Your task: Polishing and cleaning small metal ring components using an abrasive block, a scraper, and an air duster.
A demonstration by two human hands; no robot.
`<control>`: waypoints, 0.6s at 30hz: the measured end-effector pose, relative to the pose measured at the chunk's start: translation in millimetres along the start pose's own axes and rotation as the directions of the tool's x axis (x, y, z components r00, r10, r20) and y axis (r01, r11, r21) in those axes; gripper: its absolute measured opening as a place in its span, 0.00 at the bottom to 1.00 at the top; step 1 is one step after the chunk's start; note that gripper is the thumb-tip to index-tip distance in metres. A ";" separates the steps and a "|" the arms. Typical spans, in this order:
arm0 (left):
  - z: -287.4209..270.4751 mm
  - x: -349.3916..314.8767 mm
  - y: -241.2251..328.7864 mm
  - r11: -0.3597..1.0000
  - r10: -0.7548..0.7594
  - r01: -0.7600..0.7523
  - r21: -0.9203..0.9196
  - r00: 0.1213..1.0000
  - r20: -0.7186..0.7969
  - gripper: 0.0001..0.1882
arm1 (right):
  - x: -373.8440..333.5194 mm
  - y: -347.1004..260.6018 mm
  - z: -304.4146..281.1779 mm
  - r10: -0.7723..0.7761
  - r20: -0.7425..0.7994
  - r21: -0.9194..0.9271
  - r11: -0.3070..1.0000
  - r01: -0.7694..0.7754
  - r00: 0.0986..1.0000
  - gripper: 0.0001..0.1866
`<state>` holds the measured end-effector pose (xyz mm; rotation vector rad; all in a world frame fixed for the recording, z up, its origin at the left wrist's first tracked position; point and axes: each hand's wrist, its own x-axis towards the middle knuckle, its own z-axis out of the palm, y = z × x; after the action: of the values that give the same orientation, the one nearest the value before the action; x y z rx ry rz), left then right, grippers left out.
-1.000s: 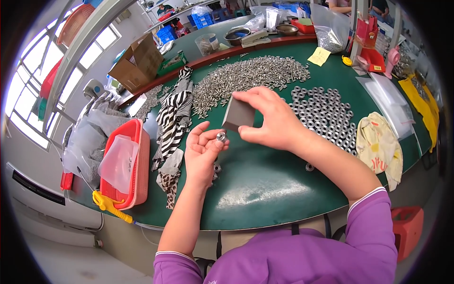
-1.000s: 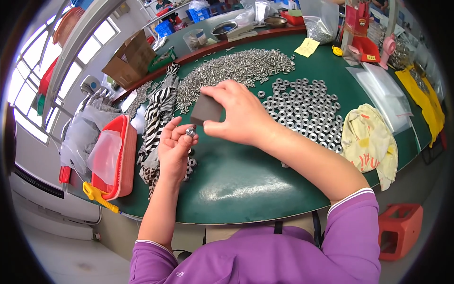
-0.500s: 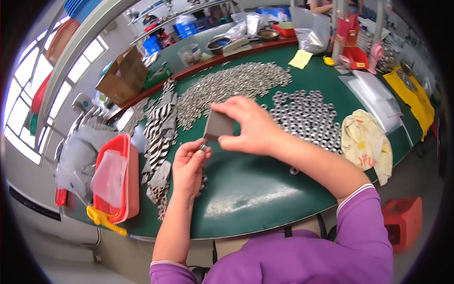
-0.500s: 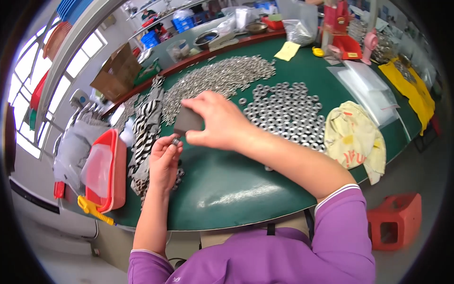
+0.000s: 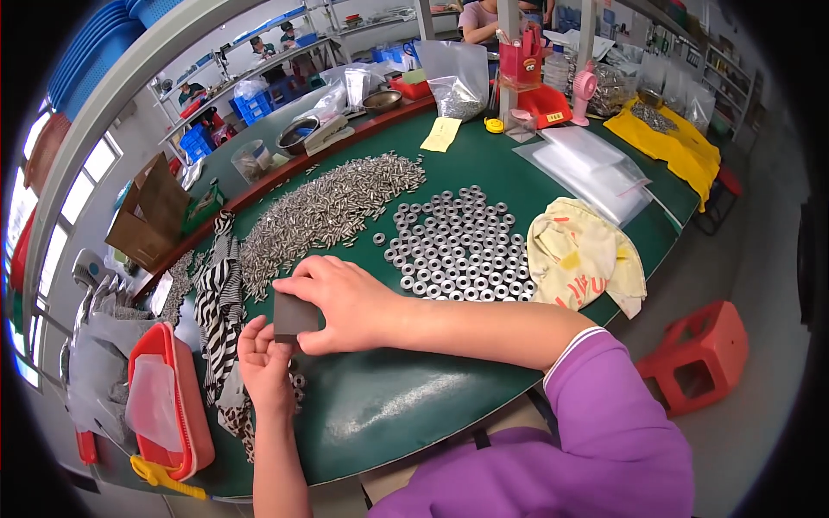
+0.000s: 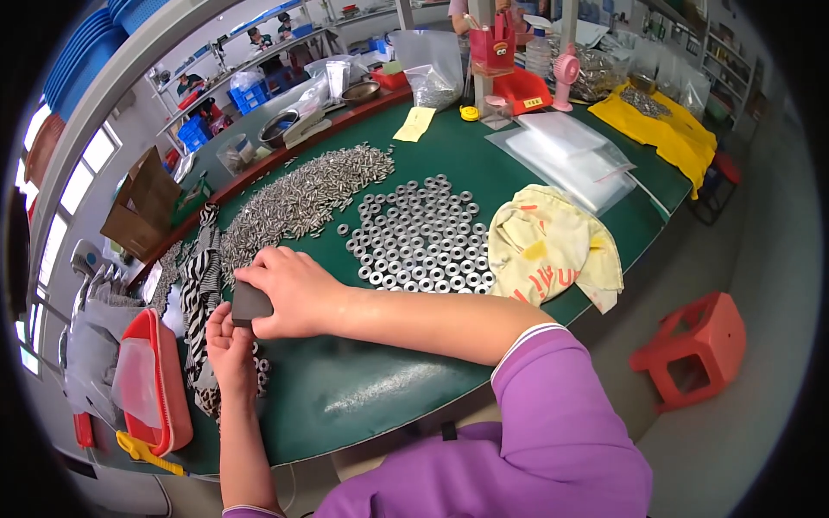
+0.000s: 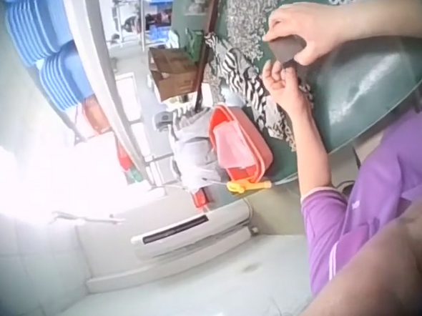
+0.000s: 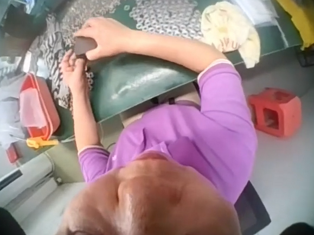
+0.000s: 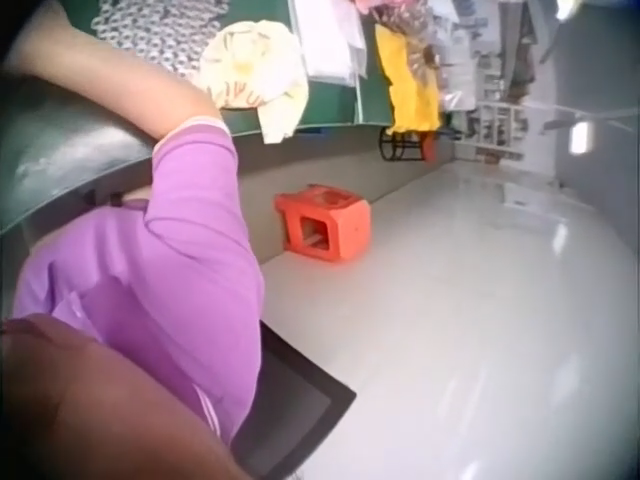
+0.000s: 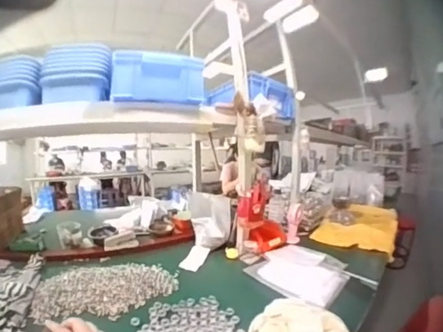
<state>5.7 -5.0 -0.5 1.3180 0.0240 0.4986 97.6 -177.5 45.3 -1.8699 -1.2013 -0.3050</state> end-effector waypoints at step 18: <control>-3.1 -2.9 3.6 0.991 -0.085 0.089 -0.102 0.995 0.045 0.10 | 9.7 14.6 -9.0 0.126 -0.020 -0.024 0.992 -0.126 0.992 0.32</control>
<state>1.0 -2.6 1.3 1.2195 0.0217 0.3938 116.7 -180.6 48.7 -1.9508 -1.0661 -0.2678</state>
